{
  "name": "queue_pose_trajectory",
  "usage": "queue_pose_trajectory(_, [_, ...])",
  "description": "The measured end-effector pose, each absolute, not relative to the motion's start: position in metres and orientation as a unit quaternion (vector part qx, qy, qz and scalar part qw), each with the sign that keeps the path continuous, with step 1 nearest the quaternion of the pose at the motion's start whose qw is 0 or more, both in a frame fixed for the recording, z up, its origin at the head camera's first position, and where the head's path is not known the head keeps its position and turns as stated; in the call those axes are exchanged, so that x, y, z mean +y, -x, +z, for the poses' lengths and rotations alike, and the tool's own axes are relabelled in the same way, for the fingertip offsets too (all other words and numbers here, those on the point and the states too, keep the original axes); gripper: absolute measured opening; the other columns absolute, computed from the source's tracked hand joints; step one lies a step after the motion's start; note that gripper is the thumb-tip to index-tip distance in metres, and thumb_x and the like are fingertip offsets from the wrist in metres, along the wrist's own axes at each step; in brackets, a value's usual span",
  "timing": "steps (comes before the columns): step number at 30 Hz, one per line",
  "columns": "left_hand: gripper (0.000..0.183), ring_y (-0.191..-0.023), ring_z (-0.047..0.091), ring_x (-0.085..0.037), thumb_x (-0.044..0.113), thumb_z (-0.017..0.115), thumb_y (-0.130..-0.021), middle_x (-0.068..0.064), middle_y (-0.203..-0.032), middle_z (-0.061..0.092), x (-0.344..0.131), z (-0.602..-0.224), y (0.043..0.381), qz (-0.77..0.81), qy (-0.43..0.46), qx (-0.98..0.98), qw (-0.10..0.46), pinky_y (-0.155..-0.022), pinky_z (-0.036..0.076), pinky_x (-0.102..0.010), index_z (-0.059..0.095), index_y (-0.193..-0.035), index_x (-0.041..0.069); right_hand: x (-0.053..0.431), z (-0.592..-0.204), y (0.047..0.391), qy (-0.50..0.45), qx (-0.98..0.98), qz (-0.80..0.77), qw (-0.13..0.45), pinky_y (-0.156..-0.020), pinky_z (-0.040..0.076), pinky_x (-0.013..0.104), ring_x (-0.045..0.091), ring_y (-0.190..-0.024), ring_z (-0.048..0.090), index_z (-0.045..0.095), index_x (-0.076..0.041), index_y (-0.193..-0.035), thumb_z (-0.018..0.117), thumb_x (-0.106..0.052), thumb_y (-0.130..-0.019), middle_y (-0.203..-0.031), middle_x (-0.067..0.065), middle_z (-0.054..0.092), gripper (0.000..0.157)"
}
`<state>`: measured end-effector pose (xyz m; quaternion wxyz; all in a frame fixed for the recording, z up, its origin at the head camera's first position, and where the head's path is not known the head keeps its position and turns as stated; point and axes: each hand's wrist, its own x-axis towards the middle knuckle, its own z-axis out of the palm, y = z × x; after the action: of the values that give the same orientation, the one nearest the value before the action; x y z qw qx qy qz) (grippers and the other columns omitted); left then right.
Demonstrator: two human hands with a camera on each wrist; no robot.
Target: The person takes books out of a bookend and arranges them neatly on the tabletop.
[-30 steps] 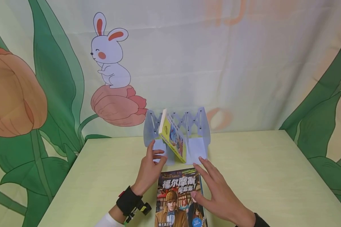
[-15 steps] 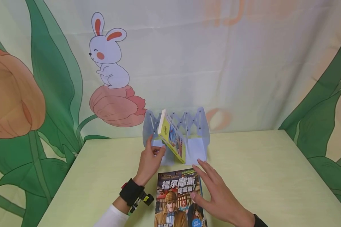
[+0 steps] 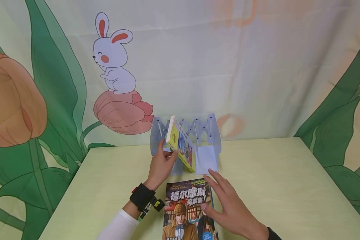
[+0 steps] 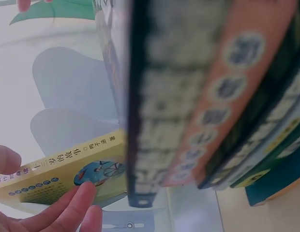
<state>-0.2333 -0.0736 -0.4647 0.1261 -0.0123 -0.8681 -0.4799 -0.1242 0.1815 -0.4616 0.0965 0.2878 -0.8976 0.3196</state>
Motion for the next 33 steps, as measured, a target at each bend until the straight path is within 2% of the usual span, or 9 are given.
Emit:
queue_pose_trajectory(4, [0.072,-0.079,0.069,-0.02,0.042,0.056,-0.097,-0.008,-0.095,0.074,-0.072,-0.461,0.235,-0.471,0.019,-0.873,0.126,-0.058,0.048,-0.031,0.025,-0.156,0.013,0.182,-0.464,0.125,-0.292,-0.897,0.317,0.1,-0.098,0.041,0.063,0.034,-0.143,0.035,0.029,-0.027,-0.155,0.069,-0.035,-0.09,-0.161,0.004,0.027,0.077])
queue_pose_trajectory(11, [0.074,-0.073,0.067,-0.015,0.043,0.054,-0.098,-0.006,-0.094,0.074,-0.072,-0.457,0.237,-0.476,0.034,-0.872,0.104,-0.055,0.044,-0.03,0.02,-0.157,0.015,0.181,-0.462,0.124,-0.29,-0.897,0.319,0.1,-0.099,0.041,0.063,0.033,-0.143,0.035,0.027,-0.032,-0.155,0.069,-0.034,-0.09,-0.162,-0.001,0.025,0.078])
queue_pose_trajectory(19, [0.066,-0.066,0.063,-0.012,0.04,0.053,-0.099,-0.004,-0.091,0.073,-0.071,-0.453,0.24,-0.473,0.059,-0.871,0.118,-0.049,0.04,-0.03,0.026,-0.155,0.018,0.181,-0.464,0.124,-0.292,-0.897,0.317,0.101,-0.099,0.041,0.062,0.032,-0.143,0.035,0.027,-0.03,-0.155,0.069,-0.034,-0.09,-0.162,0.0,0.026,0.077])
queue_pose_trajectory(28, [0.067,-0.066,0.064,-0.012,0.038,0.051,-0.1,-0.008,-0.092,0.073,-0.069,-0.449,0.245,-0.457,0.044,-0.88,0.123,-0.047,0.04,-0.028,0.024,-0.156,0.012,0.181,-0.465,0.125,-0.292,-0.897,0.317,0.097,-0.101,0.041,0.061,0.03,-0.144,0.034,0.03,-0.023,-0.155,0.068,-0.034,-0.091,-0.161,0.0,0.027,0.075])
queue_pose_trajectory(33, [0.061,-0.053,0.057,-0.012,0.033,0.05,-0.101,-0.008,-0.082,0.071,-0.067,-0.447,0.246,-0.454,0.048,-0.879,0.135,-0.041,0.031,-0.026,0.028,-0.155,0.011,0.182,-0.467,0.125,-0.292,-0.898,0.314,0.097,-0.102,0.041,0.061,0.03,-0.144,0.034,0.029,-0.025,-0.155,0.068,-0.035,-0.091,-0.161,0.0,0.028,0.076])
